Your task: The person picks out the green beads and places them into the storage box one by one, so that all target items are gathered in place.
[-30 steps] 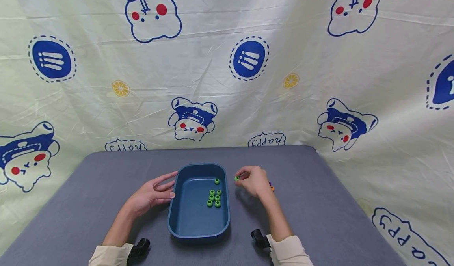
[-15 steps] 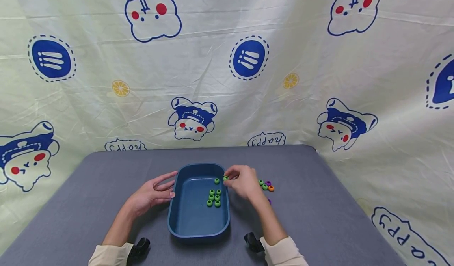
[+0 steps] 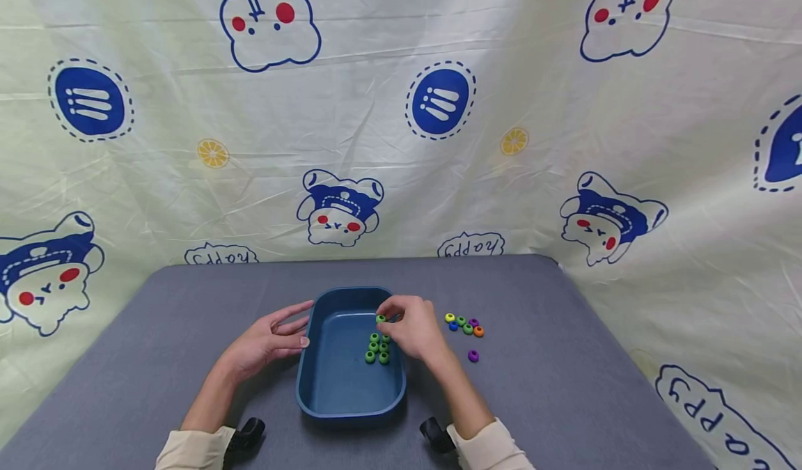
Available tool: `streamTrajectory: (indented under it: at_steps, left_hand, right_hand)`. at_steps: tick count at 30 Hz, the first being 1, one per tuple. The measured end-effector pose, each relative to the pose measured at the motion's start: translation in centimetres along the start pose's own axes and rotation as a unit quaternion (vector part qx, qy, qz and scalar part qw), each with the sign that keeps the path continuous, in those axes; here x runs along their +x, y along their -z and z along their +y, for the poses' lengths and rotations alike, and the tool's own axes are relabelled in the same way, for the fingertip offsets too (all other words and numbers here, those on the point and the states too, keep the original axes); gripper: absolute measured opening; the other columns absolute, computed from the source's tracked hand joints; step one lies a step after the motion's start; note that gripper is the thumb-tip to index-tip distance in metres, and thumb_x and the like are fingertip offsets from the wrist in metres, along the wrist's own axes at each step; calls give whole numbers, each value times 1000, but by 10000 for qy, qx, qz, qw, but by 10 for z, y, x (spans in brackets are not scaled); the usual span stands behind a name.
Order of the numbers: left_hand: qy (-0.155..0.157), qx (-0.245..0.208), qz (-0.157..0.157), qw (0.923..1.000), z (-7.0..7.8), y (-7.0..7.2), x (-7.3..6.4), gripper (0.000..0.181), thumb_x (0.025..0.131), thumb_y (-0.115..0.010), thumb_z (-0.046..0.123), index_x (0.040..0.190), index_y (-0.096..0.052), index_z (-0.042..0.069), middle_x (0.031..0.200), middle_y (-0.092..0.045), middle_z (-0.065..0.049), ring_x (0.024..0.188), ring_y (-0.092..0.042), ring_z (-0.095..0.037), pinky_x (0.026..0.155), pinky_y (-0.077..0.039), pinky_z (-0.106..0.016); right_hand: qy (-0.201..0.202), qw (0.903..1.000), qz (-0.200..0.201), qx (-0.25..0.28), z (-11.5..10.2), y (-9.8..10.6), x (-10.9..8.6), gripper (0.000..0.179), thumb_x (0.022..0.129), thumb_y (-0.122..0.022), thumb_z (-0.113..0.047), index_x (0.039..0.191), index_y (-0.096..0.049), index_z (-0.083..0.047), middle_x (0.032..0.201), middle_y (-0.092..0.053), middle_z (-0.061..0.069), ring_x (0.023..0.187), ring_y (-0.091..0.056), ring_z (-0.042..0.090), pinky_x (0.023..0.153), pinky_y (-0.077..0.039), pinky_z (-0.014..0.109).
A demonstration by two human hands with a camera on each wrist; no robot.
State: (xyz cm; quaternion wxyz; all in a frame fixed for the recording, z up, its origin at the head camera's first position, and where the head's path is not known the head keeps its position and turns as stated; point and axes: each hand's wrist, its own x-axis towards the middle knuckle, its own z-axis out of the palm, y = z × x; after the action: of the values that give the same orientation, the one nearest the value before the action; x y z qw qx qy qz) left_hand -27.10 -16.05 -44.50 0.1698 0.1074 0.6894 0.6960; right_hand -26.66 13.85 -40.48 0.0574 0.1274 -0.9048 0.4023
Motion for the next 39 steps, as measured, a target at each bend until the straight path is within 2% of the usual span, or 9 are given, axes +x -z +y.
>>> streamTrajectory:
  at_steps: [6, 15, 21, 39]
  left_hand:
    - [-16, 38, -24, 10000, -2, 1, 0, 71, 93, -71, 3, 156, -38, 11, 156, -44, -20, 139, -51, -36, 98, -56, -38]
    - [-19, 32, -29, 10000, -1, 1, 1, 73, 92, -72, 4, 157, -38, 11, 156, -44, -20, 140, -50, -35, 98, -57, -38]
    - [-31, 18, -30, 10000, 1, 2, 1, 74, 92, -73, 4, 157, -38, 11, 156, -43, -20, 140, -50, -36, 97, -56, -38]
    - [-12, 66, -19, 10000, -1, 1, 0, 74, 92, -72, 5, 157, -37, 11, 156, -43, -21, 139, -51, -37, 98, -56, -39]
  right_hand:
    - [146, 9997, -165, 53, -3, -7, -2, 13, 87, -79, -10, 99, -78, -15, 91, -75, -3, 77, -65, 11, 65, -56, 27]
    - [348, 9993, -109, 85, -3, -15, -3, 14, 85, -80, -8, 99, -77, -12, 90, -74, 1, 73, -61, 13, 61, -52, 26]
    - [376, 9993, -61, 18, -4, -18, -2, 11, 85, -81, -9, 94, -77, -14, 88, -74, 0, 73, -62, 12, 60, -52, 26]
    - [303, 9992, -139, -212, -3, -28, -4, 11, 87, -80, -13, 97, -76, -14, 90, -74, 1, 73, -61, 11, 59, -52, 24]
